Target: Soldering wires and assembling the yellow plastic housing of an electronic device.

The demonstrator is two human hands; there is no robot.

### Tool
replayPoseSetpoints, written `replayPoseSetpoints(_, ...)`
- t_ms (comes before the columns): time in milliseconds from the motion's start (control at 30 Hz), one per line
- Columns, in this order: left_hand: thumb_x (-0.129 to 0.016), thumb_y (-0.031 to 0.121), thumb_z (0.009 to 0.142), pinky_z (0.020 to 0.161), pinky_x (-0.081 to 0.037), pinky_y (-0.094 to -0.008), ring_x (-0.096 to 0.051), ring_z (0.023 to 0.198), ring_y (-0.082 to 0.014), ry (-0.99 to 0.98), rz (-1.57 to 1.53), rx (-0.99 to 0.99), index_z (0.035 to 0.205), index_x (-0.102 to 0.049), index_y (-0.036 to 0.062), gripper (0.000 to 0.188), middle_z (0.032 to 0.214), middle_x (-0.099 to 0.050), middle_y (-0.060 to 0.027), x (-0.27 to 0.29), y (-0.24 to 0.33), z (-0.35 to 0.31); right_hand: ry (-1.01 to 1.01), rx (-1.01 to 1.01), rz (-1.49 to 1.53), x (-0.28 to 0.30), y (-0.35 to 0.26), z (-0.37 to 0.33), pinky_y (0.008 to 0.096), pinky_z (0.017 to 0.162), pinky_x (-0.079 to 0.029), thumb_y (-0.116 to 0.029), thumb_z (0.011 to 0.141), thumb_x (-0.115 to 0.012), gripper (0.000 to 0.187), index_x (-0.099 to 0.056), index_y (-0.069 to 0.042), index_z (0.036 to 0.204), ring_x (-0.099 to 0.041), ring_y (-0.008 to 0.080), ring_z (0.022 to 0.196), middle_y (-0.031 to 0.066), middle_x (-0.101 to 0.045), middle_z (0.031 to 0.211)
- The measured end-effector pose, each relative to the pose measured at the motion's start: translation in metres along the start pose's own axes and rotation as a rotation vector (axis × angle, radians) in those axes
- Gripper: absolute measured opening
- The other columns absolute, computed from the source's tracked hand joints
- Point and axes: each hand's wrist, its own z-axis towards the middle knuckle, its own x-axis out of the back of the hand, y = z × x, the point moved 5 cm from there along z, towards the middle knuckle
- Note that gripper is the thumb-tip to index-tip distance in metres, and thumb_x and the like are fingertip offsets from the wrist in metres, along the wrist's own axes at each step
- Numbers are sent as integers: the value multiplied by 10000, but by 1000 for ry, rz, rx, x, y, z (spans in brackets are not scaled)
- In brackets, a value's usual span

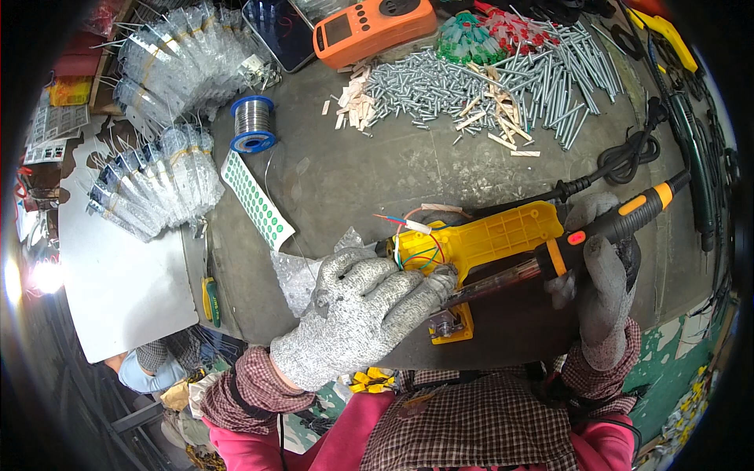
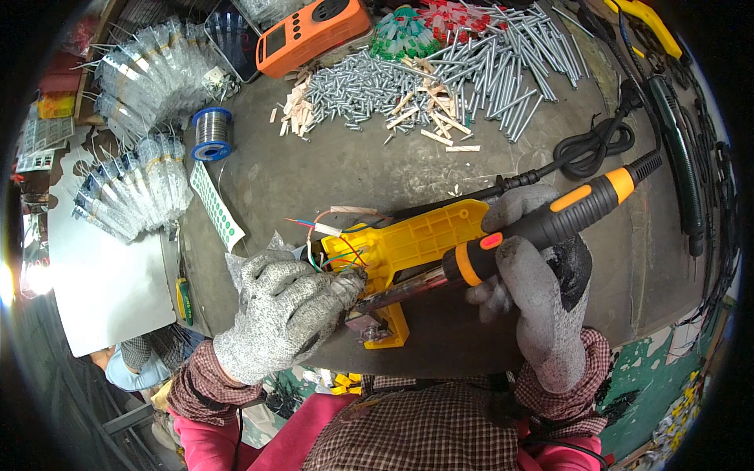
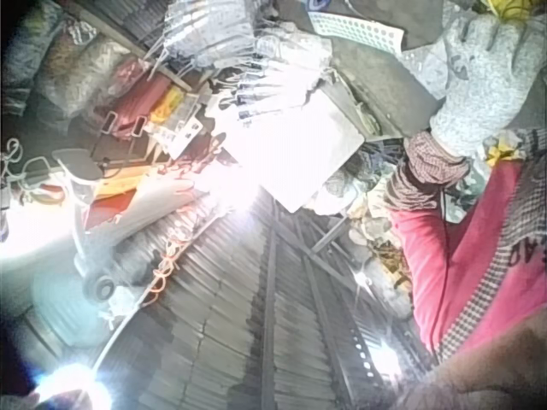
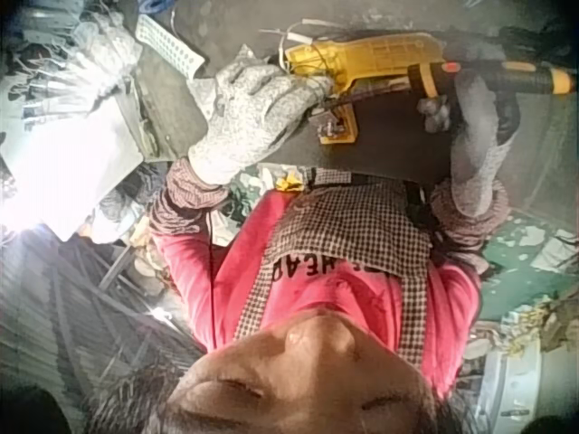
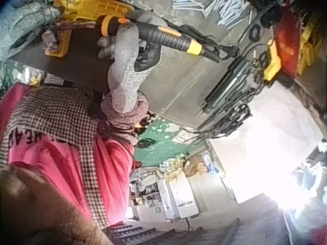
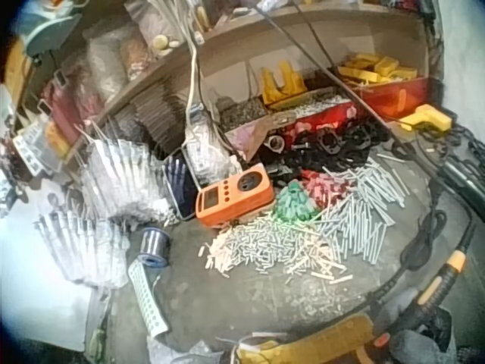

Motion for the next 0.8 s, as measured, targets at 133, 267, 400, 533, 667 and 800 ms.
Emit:
replayPoseSetpoints(133, -576, 220, 771, 884, -449, -437, -608, 892, -166, 0, 18, -5, 1342, -612, 188, 573, 953, -630, 38, 3, 0, 1, -34, 24, -21, 0, 0, 2, 208, 495, -500, -266, 953, -565, 375, -476, -35, 1234, -646, 114, 619, 116, -639, 887)
replayPoseSetpoints(267, -579, 216, 773, 853, -443, -415, -610, 900, -156, 1, 26, -12, 1326, -621, 187, 555, 972, -639, 41, 3, 1, 1, 12, 18, 5, -1, -1, 1, 220, 506, -509, -247, 954, -558, 364, -478, -20, 1227, -632, 117, 600, 102, -621, 871)
replayPoseSetpoints(400, -750, 219, 639, 760, -471, -411, -631, 783, -174, 105, 23, -35, 1123, -716, 128, 494, 892, -676, 30, 7, 2, 3, 32, 60, -17, -1, -1, 2, 248, 529, -531, -241, 959, -554, 360, -480, -9, 1224, -598, 114, 561, 84, -599, 831)
replayPoseSetpoints(533, -755, 211, 629, 756, -475, -417, -631, 804, -177, 109, 3, -45, 1134, -712, 134, 512, 930, -680, 33, 4, 1, -1, -2, 89, -66, -3, -4, 1, 248, 534, -514, -237, 968, -534, 333, -491, -8, 1207, -571, 107, 539, 75, -595, 809)
replayPoseSetpoints(667, -751, 176, 634, 765, -478, -423, -630, 854, -188, 87, -26, -29, 1132, -707, 119, 504, 977, -686, 23, 5, 1, -1, -1, 98, -60, -4, -4, 2, 221, 507, -439, -234, 984, -517, 294, -501, -15, 1180, -538, 99, 521, 63, -588, 771)
replayPoseSetpoints(800, -661, 75, 695, 889, -430, -451, -601, 977, -222, 190, -240, 103, 1176, -678, 129, 485, 1000, -653, -7, 30, -15, -17, 12, 87, 17, -5, 1, 3, 213, 490, -404, -244, 992, -520, 276, -506, -16, 1146, -521, 92, 517, 61, -586, 744)
